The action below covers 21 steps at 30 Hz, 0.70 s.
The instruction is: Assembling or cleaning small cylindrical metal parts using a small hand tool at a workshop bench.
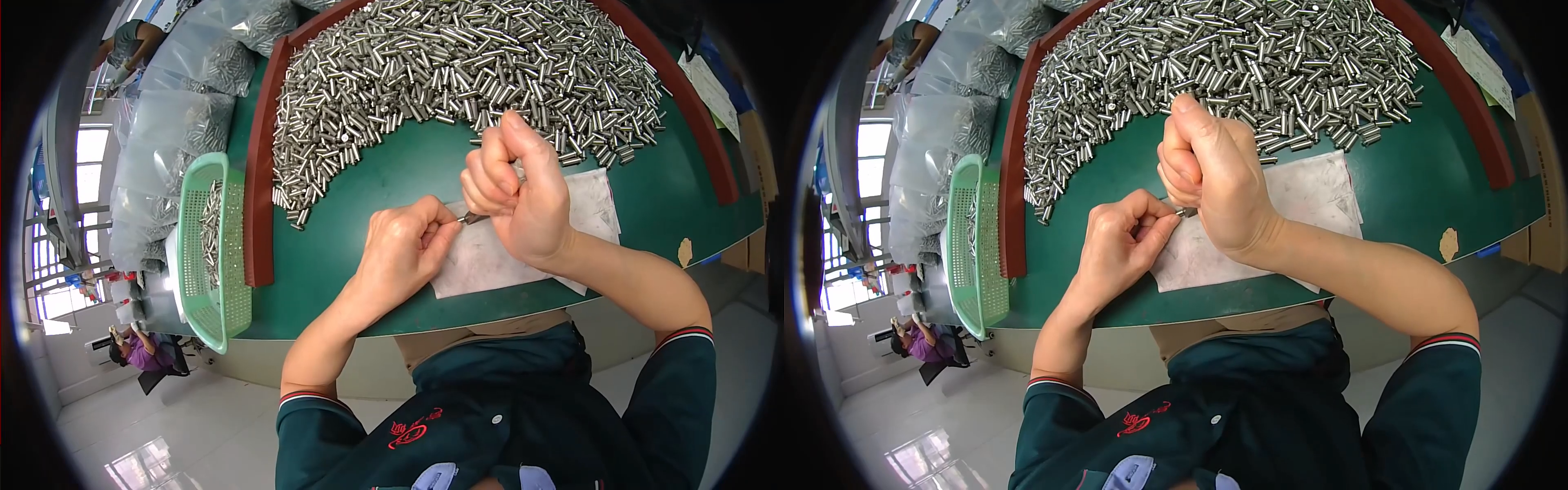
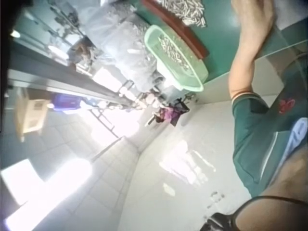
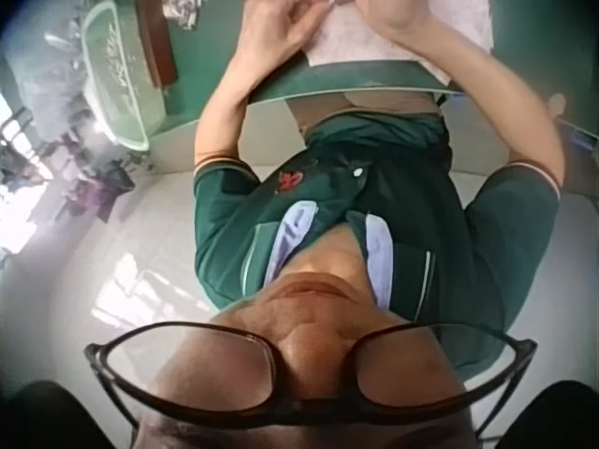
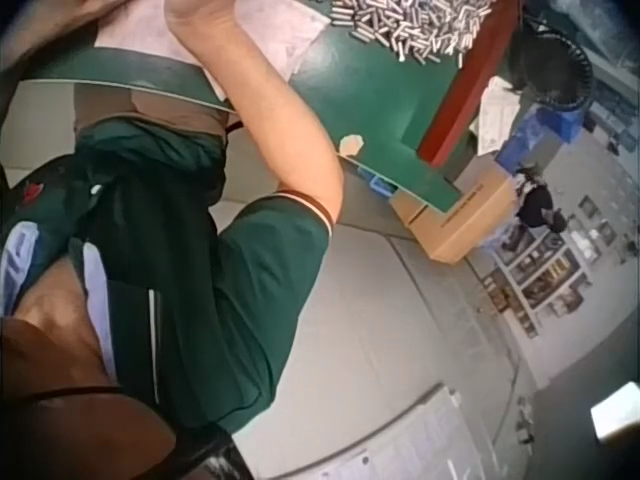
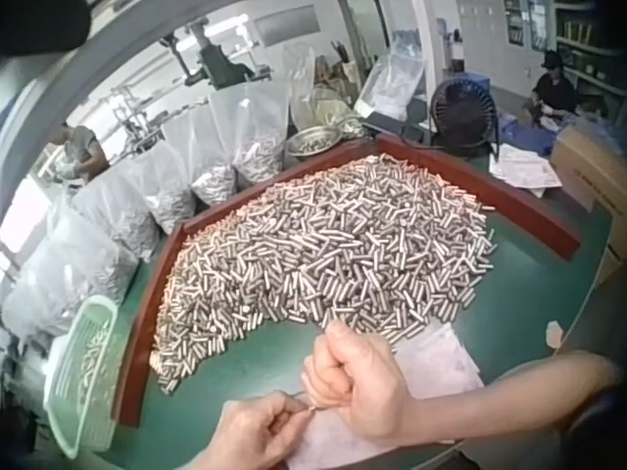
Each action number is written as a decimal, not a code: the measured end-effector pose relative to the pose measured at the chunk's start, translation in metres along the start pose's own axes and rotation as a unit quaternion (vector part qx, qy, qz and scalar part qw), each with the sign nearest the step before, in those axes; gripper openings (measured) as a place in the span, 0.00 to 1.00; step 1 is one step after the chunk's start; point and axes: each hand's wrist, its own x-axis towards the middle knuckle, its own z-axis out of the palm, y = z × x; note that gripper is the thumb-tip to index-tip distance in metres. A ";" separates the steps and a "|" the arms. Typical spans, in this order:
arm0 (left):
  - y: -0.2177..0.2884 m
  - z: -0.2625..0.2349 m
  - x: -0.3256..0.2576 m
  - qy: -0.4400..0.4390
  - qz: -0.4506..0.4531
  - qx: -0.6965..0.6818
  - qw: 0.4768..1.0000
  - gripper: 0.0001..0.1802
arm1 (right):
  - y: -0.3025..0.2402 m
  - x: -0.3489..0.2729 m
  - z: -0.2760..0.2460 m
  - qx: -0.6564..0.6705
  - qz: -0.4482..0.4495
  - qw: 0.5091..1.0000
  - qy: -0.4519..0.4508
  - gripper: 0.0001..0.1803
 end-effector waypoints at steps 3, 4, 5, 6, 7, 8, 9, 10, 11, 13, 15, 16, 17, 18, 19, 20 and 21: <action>-0.001 0.001 0.000 0.000 -0.001 0.000 1.000 0.05 | 0.000 0.000 0.001 -0.005 0.000 1.000 0.000 0.25; -0.002 0.001 -0.001 -0.001 -0.001 0.002 1.000 0.05 | 0.000 -0.001 0.001 -0.006 0.001 1.000 0.002 0.25; -0.002 0.001 0.000 -0.002 -0.001 0.001 1.000 0.05 | 0.001 -0.001 0.002 -0.007 0.002 1.000 0.003 0.25; -0.002 0.002 -0.001 -0.001 0.002 0.000 1.000 0.05 | 0.001 -0.002 0.002 -0.015 -0.008 1.000 0.004 0.25; -0.002 0.003 0.000 0.000 0.004 -0.002 1.000 0.04 | 0.002 -0.004 0.003 -0.024 -0.018 1.000 0.005 0.24; -0.001 0.002 -0.001 0.000 0.001 -0.002 1.000 0.04 | 0.003 -0.005 0.005 -0.023 -0.016 1.000 0.005 0.24; 0.000 0.001 -0.001 0.003 0.006 0.009 1.000 0.05 | 0.004 -0.006 0.008 -0.045 -0.033 0.998 0.004 0.24; 0.001 0.001 -0.001 0.006 0.011 0.019 1.000 0.06 | 0.006 -0.006 0.010 -0.066 -0.051 0.997 0.003 0.24; 0.000 0.002 -0.001 0.005 0.011 0.017 1.000 0.06 | 0.007 -0.007 0.009 -0.068 -0.050 0.996 0.004 0.24; -0.002 0.005 -0.001 0.018 0.026 0.007 0.999 0.06 | 0.009 -0.009 0.006 -0.066 -0.055 0.996 -0.012 0.22; -0.002 0.004 -0.002 0.017 0.028 0.006 0.999 0.06 | 0.008 -0.010 0.006 -0.069 -0.049 0.996 -0.012 0.22; -0.001 0.004 -0.002 0.017 0.032 0.005 0.999 0.06 | 0.008 -0.011 0.007 -0.073 -0.045 0.996 -0.011 0.22; 0.000 0.003 -0.001 0.017 0.031 0.005 0.999 0.06 | 0.009 -0.011 0.008 -0.073 -0.043 0.996 -0.012 0.22; 0.001 0.002 -0.001 0.015 0.030 0.007 0.999 0.06 | 0.010 -0.011 0.009 -0.085 -0.050 0.995 -0.006 0.21; 0.003 0.002 -0.001 0.012 0.030 0.008 0.999 0.06 | 0.010 -0.012 0.009 -0.098 -0.057 0.994 -0.001 0.21; 0.002 0.002 -0.001 0.011 0.031 0.008 0.999 0.06 | 0.011 -0.012 0.010 -0.098 -0.057 0.994 0.001 0.21; 0.001 0.003 -0.001 0.012 0.028 0.001 1.000 0.06 | 0.012 -0.012 0.010 -0.095 -0.056 0.994 0.002 0.21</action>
